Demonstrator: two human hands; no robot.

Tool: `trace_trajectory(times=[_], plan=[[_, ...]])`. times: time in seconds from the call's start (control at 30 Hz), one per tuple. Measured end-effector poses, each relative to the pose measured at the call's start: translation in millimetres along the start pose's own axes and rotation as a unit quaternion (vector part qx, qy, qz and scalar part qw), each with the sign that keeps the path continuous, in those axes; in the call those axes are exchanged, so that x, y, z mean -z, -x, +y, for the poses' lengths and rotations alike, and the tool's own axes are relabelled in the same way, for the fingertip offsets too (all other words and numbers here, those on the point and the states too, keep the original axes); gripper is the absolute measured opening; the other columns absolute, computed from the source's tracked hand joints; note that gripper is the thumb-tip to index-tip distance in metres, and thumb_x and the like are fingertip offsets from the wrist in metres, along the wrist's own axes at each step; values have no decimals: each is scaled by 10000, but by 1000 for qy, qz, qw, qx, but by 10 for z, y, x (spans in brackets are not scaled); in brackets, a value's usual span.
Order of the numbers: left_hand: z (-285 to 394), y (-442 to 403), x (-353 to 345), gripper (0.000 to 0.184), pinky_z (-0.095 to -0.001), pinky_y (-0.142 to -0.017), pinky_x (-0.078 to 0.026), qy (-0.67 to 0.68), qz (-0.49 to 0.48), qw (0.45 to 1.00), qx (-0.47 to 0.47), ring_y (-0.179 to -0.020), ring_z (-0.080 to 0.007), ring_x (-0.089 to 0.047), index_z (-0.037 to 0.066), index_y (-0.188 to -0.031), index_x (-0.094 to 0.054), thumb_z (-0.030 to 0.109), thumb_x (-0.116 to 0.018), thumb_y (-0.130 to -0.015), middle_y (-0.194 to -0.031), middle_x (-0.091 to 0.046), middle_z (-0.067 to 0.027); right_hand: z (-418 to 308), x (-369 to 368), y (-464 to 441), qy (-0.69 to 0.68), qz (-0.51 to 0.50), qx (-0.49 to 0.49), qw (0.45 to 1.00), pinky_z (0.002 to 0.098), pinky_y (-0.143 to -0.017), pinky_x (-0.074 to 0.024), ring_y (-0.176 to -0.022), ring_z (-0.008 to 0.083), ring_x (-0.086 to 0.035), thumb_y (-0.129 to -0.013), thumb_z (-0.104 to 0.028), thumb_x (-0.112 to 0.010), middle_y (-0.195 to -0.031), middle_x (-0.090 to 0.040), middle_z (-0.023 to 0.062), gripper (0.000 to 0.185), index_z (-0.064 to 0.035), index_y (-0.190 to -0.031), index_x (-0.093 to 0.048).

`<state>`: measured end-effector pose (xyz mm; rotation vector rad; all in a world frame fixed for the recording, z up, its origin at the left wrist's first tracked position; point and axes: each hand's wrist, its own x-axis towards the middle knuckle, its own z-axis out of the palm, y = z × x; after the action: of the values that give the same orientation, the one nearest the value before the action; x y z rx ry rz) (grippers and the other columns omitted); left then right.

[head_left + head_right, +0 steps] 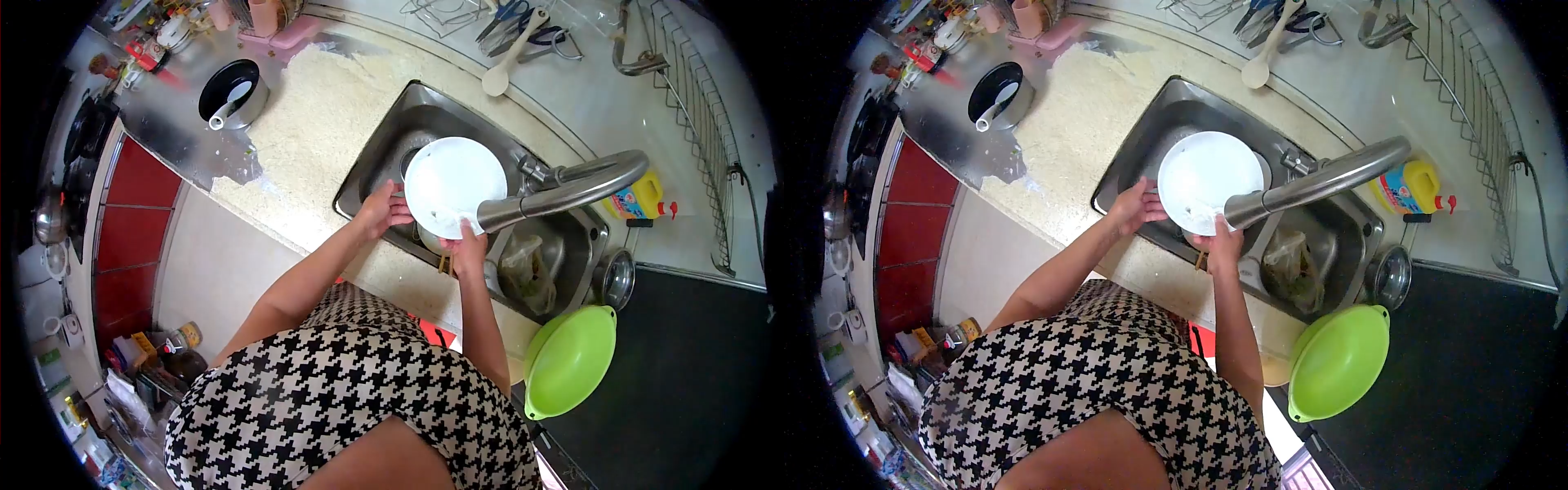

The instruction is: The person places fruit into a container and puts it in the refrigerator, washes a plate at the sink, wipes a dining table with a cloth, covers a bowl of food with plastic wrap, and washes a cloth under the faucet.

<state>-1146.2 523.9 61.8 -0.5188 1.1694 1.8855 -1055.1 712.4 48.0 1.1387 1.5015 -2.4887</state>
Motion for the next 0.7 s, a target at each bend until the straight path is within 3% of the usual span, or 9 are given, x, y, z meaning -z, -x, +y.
trace_trajectory(times=[0.1,0.2,0.5,0.6,0.7], plan=[[-32,-44,-52,498,-390,-879,-464,20,-33,999,1,-1024,-281,-543,6,-1300,-320,369,-234,-969,-1143,-512,-200,-43,36,19,-66,-10,20,998,336,-461,-495,-687,234,-617,-876,-125,-511,-940,-597,138,279,-6,-1119,-441],[-76,-94,8,434,-384,-874,-470,20,-41,999,7,-1020,-275,-547,20,-1293,-330,296,-261,-966,-1147,-512,-197,-100,58,34,-25,24,15,999,322,-446,-475,-640,218,-607,-858,-137,-545,-889,-604,141,291,-8,-1099,-444],[-105,-182,-20,399,-368,-836,-492,33,-21,999,25,-1020,-231,-551,34,-1323,-301,178,-334,-952,-1145,-530,-160,-203,2,-41,-4,35,13,999,266,-394,-403,-497,184,-536,-880,-192,-511,-746,-589,121,217,-4,-988,-500],[-150,-236,-15,412,-371,-826,-494,32,-38,999,16,-1043,-224,-546,42,-1331,-297,158,-363,-942,-1158,-529,-150,-195,2,-81,-9,55,4,998,263,-386,-391,-492,184,-532,-874,-171,-516,-741,-584,122,206,-1,-989,-495],[-143,-161,-54,435,-363,-808,-496,9,-5,1000,16,-1061,-222,-542,59,-1335,-304,155,-411,-925,-1172,-529,-139,-167,88,-149,20,48,6,999,295,-431,-461,-552,227,-573,-885,-145,-515,-813,-581,153,272,-1,-1092,-413]])
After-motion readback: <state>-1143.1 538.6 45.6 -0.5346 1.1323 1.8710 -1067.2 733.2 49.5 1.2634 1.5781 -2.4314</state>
